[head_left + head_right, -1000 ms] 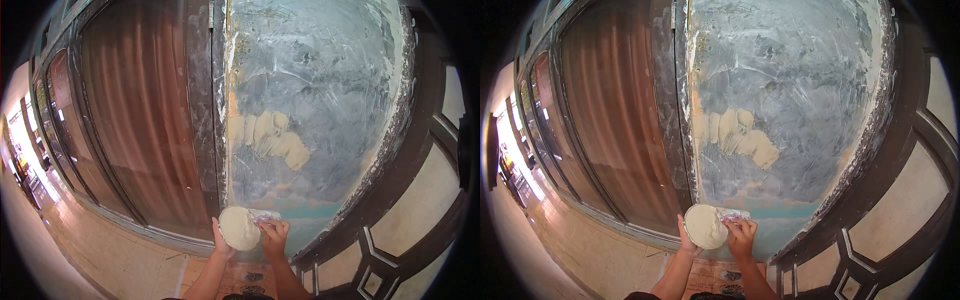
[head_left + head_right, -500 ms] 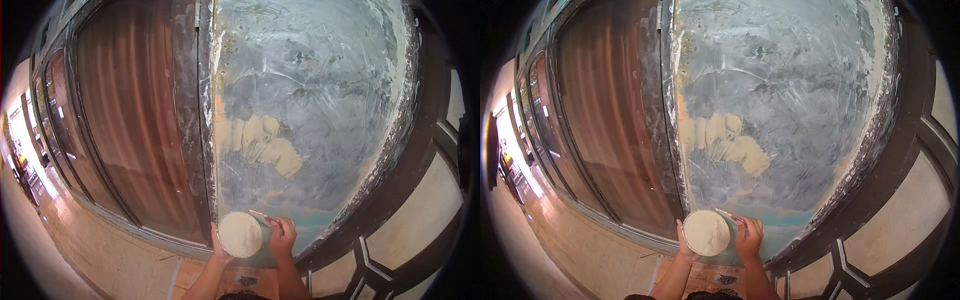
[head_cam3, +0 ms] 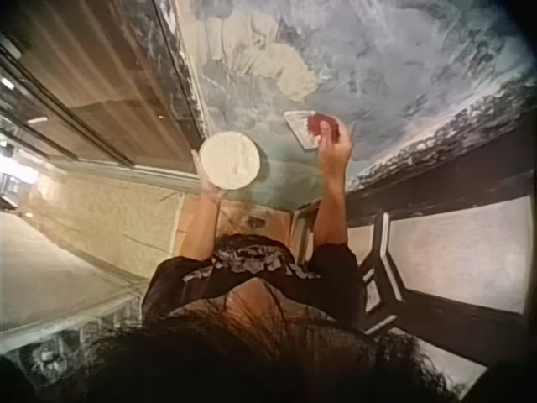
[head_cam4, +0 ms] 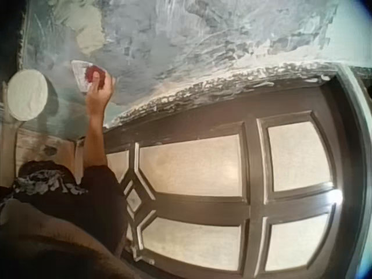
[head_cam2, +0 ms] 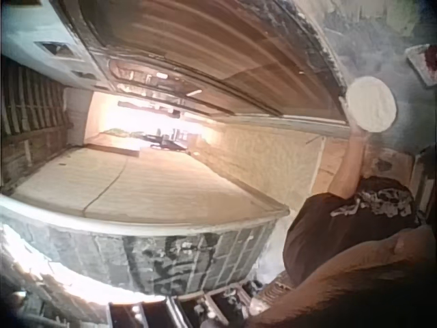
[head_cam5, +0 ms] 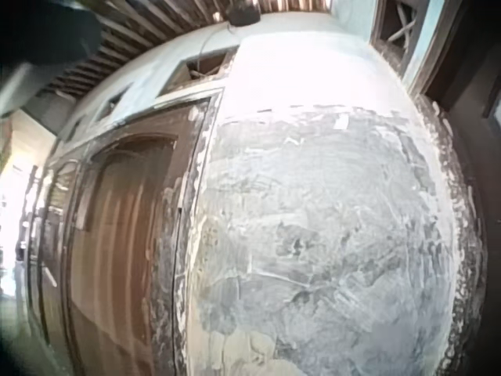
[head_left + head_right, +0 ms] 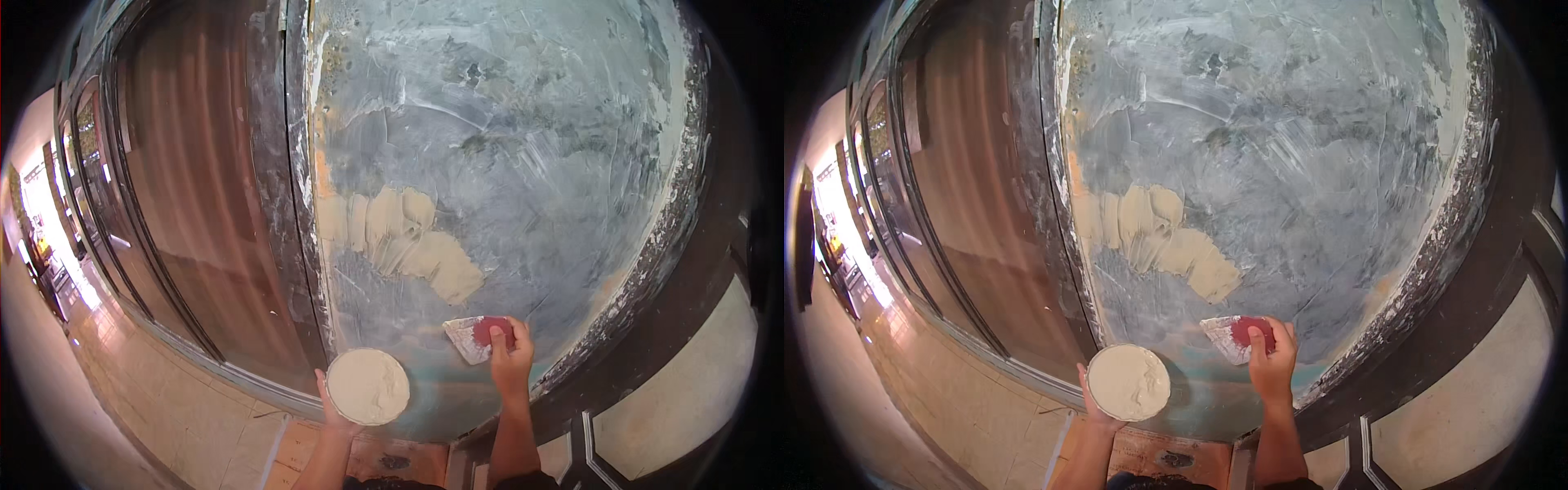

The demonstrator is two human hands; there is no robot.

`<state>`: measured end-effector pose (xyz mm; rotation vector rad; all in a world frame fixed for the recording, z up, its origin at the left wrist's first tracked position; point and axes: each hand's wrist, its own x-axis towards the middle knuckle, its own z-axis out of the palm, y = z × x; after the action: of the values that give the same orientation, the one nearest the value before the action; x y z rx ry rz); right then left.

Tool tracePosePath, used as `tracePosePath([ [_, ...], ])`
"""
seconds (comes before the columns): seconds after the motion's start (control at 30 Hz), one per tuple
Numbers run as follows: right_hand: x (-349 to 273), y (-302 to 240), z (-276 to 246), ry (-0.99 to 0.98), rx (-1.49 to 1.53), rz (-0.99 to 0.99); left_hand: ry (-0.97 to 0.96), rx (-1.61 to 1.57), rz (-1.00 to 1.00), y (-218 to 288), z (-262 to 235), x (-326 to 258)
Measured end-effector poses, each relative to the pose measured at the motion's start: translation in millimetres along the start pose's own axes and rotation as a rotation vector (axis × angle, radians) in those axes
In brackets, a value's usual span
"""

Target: The person applies wall compound from a bucket onto a wall surface, then smooths it with a putty knife.

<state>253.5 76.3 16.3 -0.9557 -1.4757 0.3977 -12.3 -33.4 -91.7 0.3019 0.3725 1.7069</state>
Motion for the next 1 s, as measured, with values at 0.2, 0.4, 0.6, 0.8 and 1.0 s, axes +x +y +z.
tracePosePath([
  [0.2, 21.1, -14.4, 10.7, 0.103, -0.028, -0.114, -0.039, -0.023, 0.035, 1.8, 3.7, 5.5],
  [0.4, 38.7, -44.9, 48.5, -0.009, -0.350, -0.487, -0.013, -0.005, 0.027, 10.1, -6.7, 11.9],
  [0.6, 49.6, -81.0, 79.0, -0.063, -0.393, -0.578, -0.076, -0.054, 0.068, 30.9, -5.7, 13.6],
  [0.8, 73.0, -123.7, 127.1, -0.078, -0.402, -0.762, -0.020, -0.033, 0.104, 49.0, -14.4, 24.4],
  [1.0, 87.8, -148.5, 166.2, -0.066, -0.536, -0.935, 0.021, -0.009, 0.122, 72.5, -14.5, 29.2],
])
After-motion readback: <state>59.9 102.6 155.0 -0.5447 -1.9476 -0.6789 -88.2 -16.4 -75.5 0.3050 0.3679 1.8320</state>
